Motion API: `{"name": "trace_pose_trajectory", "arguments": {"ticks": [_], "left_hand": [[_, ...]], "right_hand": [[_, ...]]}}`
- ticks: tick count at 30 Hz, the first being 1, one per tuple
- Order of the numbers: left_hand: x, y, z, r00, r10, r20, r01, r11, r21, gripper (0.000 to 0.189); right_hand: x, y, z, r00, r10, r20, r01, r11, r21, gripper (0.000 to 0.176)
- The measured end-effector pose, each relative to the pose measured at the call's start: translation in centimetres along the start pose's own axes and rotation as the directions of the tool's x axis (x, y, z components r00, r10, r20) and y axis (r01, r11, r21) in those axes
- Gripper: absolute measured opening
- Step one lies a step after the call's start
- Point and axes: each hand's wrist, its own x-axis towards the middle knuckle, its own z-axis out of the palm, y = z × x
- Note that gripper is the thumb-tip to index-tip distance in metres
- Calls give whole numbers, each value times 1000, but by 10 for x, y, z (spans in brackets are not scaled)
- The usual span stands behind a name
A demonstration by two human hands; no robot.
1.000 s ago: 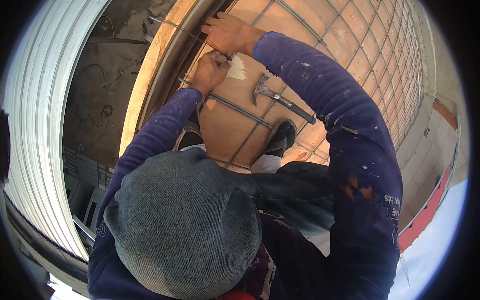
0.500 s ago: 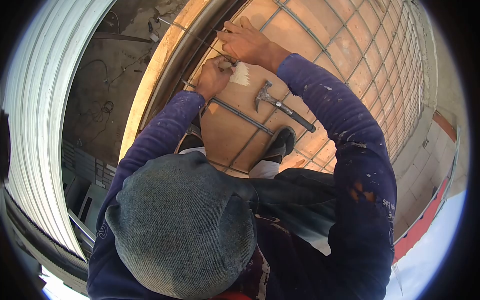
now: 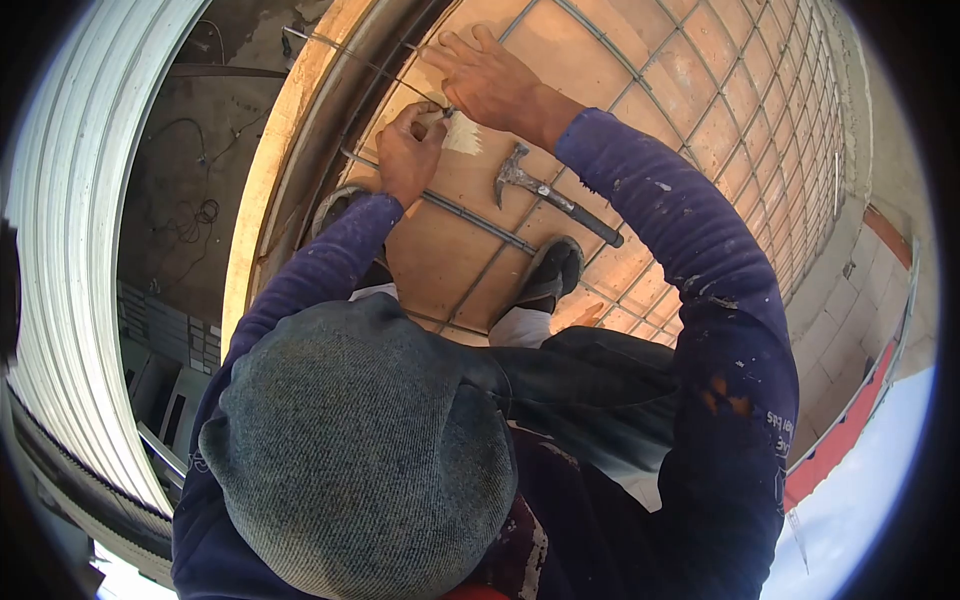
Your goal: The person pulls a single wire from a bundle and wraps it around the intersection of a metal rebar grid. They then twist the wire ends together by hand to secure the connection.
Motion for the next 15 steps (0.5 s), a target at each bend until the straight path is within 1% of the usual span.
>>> {"name": "trace_pose_trajectory", "arguments": {"ticks": [2, 3, 4, 5, 7, 8, 9, 10, 11, 12, 13, 14, 15], "left_hand": [[3, -1, -1, 999, 42, -19, -42, 999, -23, 28], [5, 2, -3, 999, 45, -23, -46, 999, -21, 28], [5, 4, -5, 1000, -9, 25, 10, 1000, -14, 27], [3, 5, -7, 995, -68, 78, 69, 998, -4, 26], [4, 7, -12, 990, -91, 107, 92, 996, -5, 27], [4, 8, -14, 984, -114, 133, 116, 993, -8, 27], [5, 6, -12, 986, -111, 125, 113, 993, -13, 27], [6, 3, -9, 994, -44, 100, 48, 998, -33, 27], [6, -2, -7, 997, 21, 78, -17, 999, -49, 27], [6, -4, -8, 997, 20, 79, -17, 999, -47, 27], [7, -5, -8, 995, 9, 96, -5, 999, -35, 27], [9, -5, -7, 993, 2, 116, 1, 1000, -24, 28], [11, -3, -8, 993, 11, 120, -8, 1000, -24, 28]], "right_hand": [[6, -5, -7, 1000, -24, -4, 24, 999, -33, 26], [10, -9, -13, 997, -26, 76, 32, 996, -80, 25], [12, -12, -16, 987, -26, 158, 46, 991, -125, 24], [10, -13, -14, 987, -27, 159, 47, 992, -120, 24], [0, -12, -6, 999, -33, -26, 28, 988, -155, 22], [-6, -12, -4, 999, -36, -23, 32, 987, -156, 22], [-10, -11, -4, 988, 75, -138, -84, 995, -61, 22], [-14, -12, -4, 951, 196, -241, -189, 981, 51, 25], [-23, -16, -5, 950, 194, -244, -188, 981, 50, 25], [-37, -23, -6, 963, 263, -55, -255, 960, 116, 29], [-47, -29, -4, 939, 314, 142, -335, 928, 164, 34], [-55, -34, 4, 936, 323, 142, -344, 925, 161, 34], [-60, -38, 14, 948, 315, 44, -318, 938, 141, 38]]}}
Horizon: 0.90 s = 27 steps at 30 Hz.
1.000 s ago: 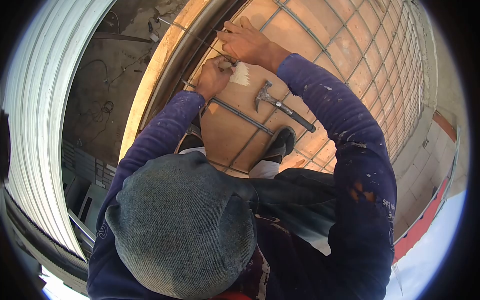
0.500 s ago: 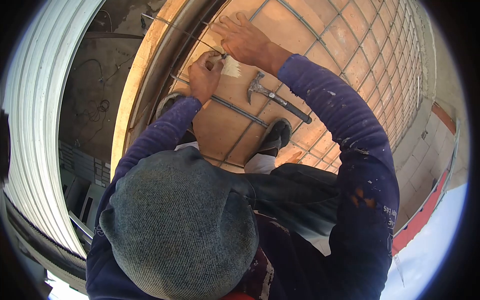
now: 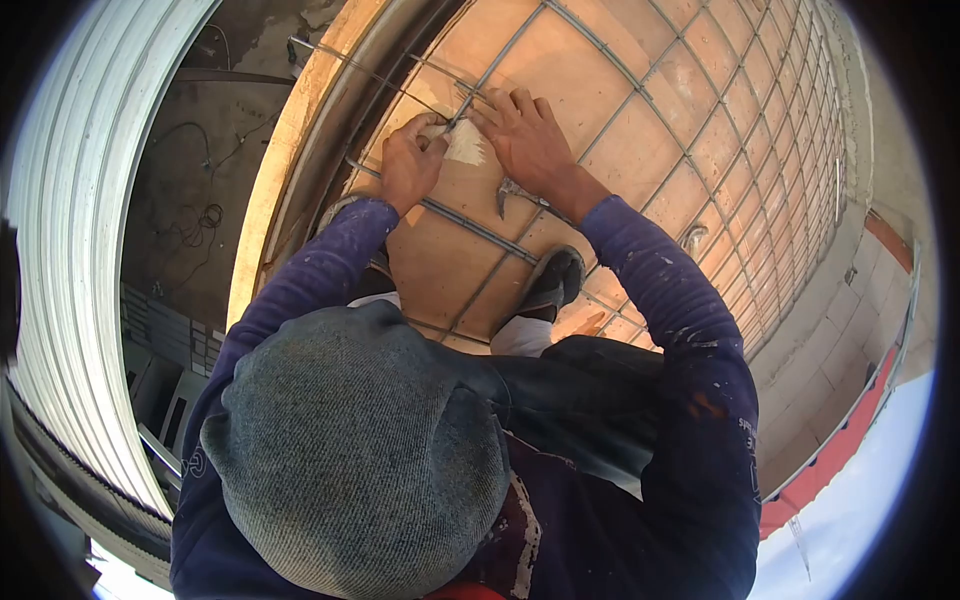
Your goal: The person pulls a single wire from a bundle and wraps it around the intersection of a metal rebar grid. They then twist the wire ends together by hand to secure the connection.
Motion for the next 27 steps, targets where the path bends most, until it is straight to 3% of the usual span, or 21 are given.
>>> {"name": "trace_pose_trajectory", "arguments": {"ticks": [1, 5, 11, 13, 16, 21, 23, 25, 27], "left_hand": [[0, 1, -2, 1000, 3, 17, -3, 1000, -15, 27], [-2, 6, -4, 996, -75, 47, 76, 997, -12, 27], [-1, 6, -8, 995, -58, 86, 66, 994, -88, 25], [-1, 3, -6, 996, -65, 68, 72, 993, -95, 25], [-1, 3, -4, 997, -54, 55, 59, 994, -96, 24], [0, -5, 1, 1000, -13, 24, 17, 983, -183, 25], [1, -4, -1, 999, -13, 33, 17, 991, -131, 23], [0, 2, -4, 999, -2, 34, 6, 994, -108, 24], [-12, 3, -5, 999, -1, 38, 4, 997, -79, 25]], "right_hand": [[-3, -1, 5, 995, -31, -94, 29, 999, -23, 43], [-8, -9, 17, 989, 21, -148, -35, 995, -93, 46], [6, -30, 23, 965, 170, -201, -179, 983, -28, 34], [5, -40, 22, 955, 258, -144, -246, 964, 97, 21], [7, -52, 33, 935, 287, -208, -271, 957, 101, 15], [6, -63, 34, 928, 334, -162, -320, 941, 108, 16], [3, -63, 32, 929, 337, -155, -323, 940, 111, 17], [6, -59, 31, 919, 394, -29, -391, 918, 68, 17], [6, -58, 27, 937, 346, -46, -344, 938, 42, 18]]}}
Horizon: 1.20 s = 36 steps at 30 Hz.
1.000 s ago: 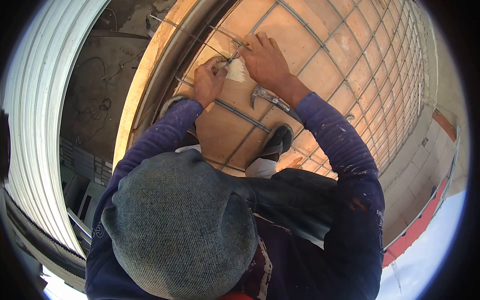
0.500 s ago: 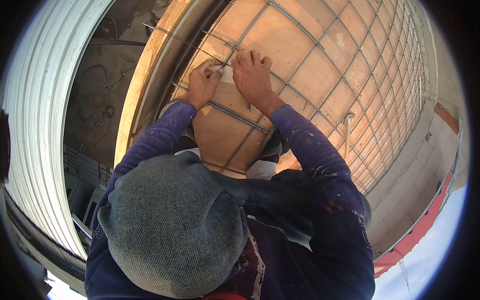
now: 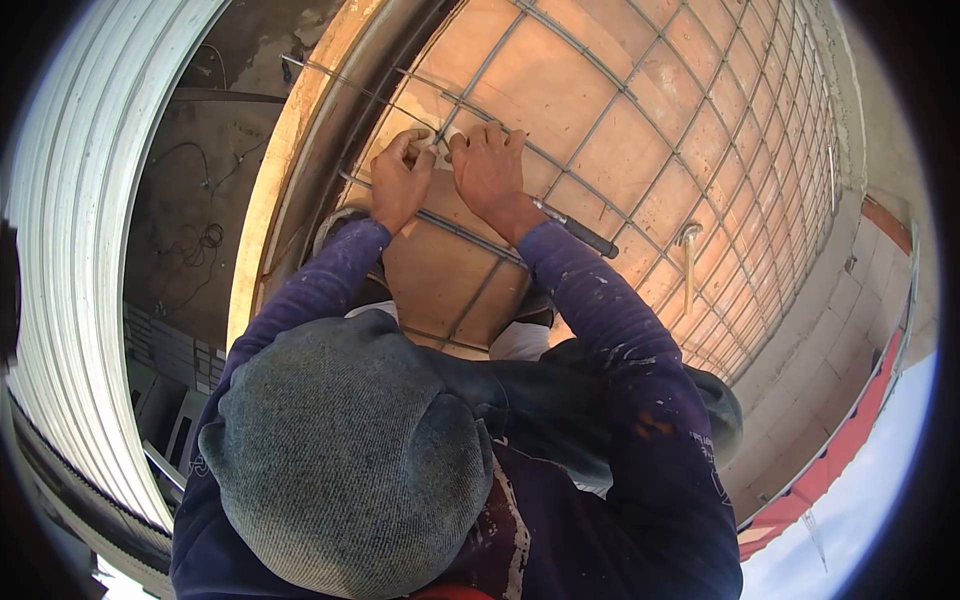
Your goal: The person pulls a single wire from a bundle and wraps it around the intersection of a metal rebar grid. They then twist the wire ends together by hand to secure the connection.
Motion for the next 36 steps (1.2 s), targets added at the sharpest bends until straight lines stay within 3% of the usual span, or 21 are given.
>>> {"name": "trace_pose_trajectory", "arguments": {"ticks": [2, 3, 4, 5, 6, 8, 10, 11, 13, 17, 20, 22, 23, 25, 29, 31, 32, 33, 34, 35, 36], "left_hand": [[-10, -3, 5, 932, 332, -145, -297, 930, 218, 26], [-11, -2, 4, 931, 333, -149, -298, 930, 218, 26], [-11, -2, 1, 894, 447, -16, -409, 833, 372, 28], [-11, -1, -2, 839, 527, 133, -517, 697, 498, 31], [-10, 2, -4, 840, 527, 129, -514, 696, 501, 31], [-1, 9, -7, 830, 433, 351, -557, 636, 534, 35], [8, 14, -11, 792, 437, 426, -611, 584, 535, 34], [14, 15, -13, 747, 437, 502, -664, 531, 527, 33], [26, 3, -15, 675, 507, 536, -738, 480, 474, 32], [45, 0, -24, 476, 572, 668, -878, 356, 320, 26], [55, 16, -29, 473, 485, 736, -851, 469, 237, 21], [55, 17, -28, 498, 487, 718, -826, 518, 221, 20], [53, 17, -28, 524, 486, 700, -797, 569, 202, 19], [48, 11, -25, 549, 546, 633, -790, 586, 180, 20], [41, 7, -20, 630, 627, 459, -746, 652, 133, 17], [35, -2, -18, 688, 615, 385, -694, 712, 103, 15], [32, -4, -15, 736, 601, 311, -647, 760, 64, 13], [25, -2, -11, 735, 598, 319, -646, 761, 61, 13], [16, 1, -8, 797, 570, 202, -586, 809, 30, 12], [11, 5, -6, 845, 528, 81, -530, 848, -10, 11], [8, 6, -5, 841, 534, 84, -536, 844, -10, 11]], "right_hand": [[4, 4, -7, 998, -54, -14, 54, 998, -27, 19], [9, 7, -11, 989, 0, 147, -13, 996, 88, 20], [12, 9, -12, 950, 33, 311, -96, 977, 191, 22], [13, 14, -11, 950, 29, 310, -93, 977, 194, 22], [15, 21, -11, 949, -15, 316, -87, 948, 306, 23], [22, 37, -12, 948, -68, 310, -70, 908, 413, 24], [29, 47, -22, 789, -48, 612, -459, 615, 641, 24], [31, 48, -24, 791, -52, 609, -456, 614, 645, 24], [30, 49, -28, 680, -77, 729, -664, 356, 657, 22], [18, 47, -30, 670, -76, 738, -692, 294, 659, 24], [15, 45, -28, 678, -52, 733, -721, 144, 678, 22], [10, 39, -16, 679, 7, 734, -731, -88, 677, 22], [7, 34, -10, 681, 4, 733, -729, -91, 678, 22], [4, 24, -4, 760, 112, 640, -612, -205, 764, 22], [2, 15, 0, 787, 183, 588, -549, -226, 805, 24], [6, 9, 0, 836, 248, 489, -511, 28, 859, 25], [9, 9, -1, 834, 247, 494, -515, 24, 857, 25], [12, 8, -8, 893, 231, 386, -436, 235, 869, 28], [18, 10, -14, 943, 190, 274, -331, 438, 836, 34], [25, 15, -18, 944, 196, 267, -327, 437, 837, 34], [32, 19, -24, 955, 61, 291, -273, 571, 775, 39]]}}
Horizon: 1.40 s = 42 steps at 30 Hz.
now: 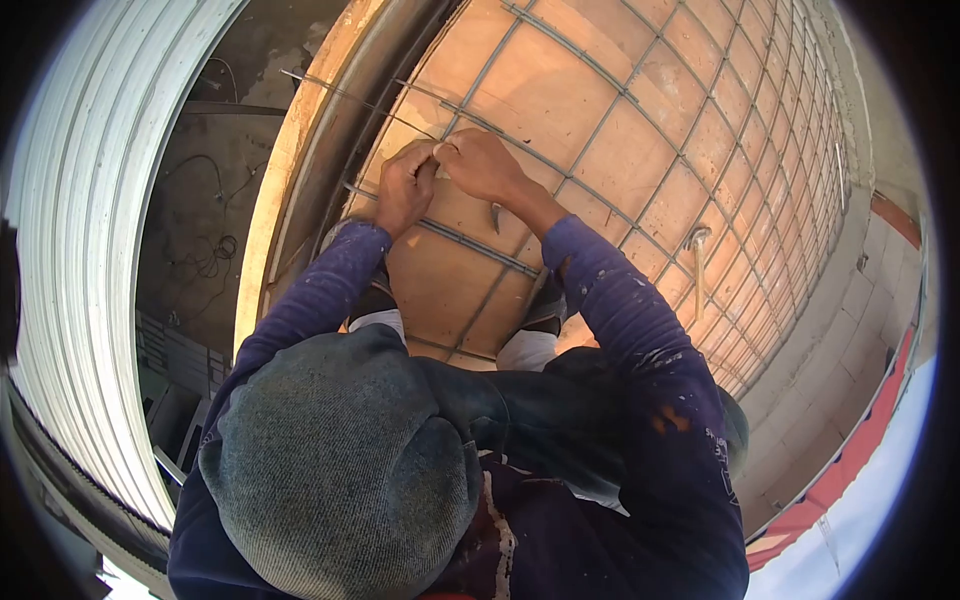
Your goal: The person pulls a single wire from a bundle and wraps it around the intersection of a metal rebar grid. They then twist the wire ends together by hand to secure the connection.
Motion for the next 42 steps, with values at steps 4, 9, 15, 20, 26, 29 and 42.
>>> {"name": "trace_pose_trajectory", "arguments": {"ticks": [4, 9, 15, 20, 26, 29, 42], "left_hand": [[-5, 0, 9, 991, -71, -117, 77, 996, 47, 9], [-8, -9, 19, 878, -341, -337, 343, 938, -55, 13], [3, -8, 26, 748, -558, -360, 447, 824, -348, 16], [21, 1, 19, 715, -608, -345, 521, 792, -317, 13], [31, 5, 0, 779, -609, -151, 581, 790, -194, 16], [36, 15, -10, 744, -667, -39, 656, 741, -140, 19], [12, -14, -7, 811, -565, -152, 519, 815, -259, 31]], "right_hand": [[3, -23, -31, 942, 181, 284, -209, 976, 69, 48], [10, 3, -22, 996, 91, 20, -92, 993, 78, 36], [11, -2, -15, 999, -29, -18, 29, 999, -41, 29], [17, -4, -10, 965, -236, -114, 209, 955, -209, 28], [46, -4, -18, 943, -258, 211, 333, 707, -624, 29], [51, 13, -16, 920, -355, 166, 376, 677, -632, 25], [-10, -1, 49, 955, -102, -278, -37, 890, -454, 24]]}}
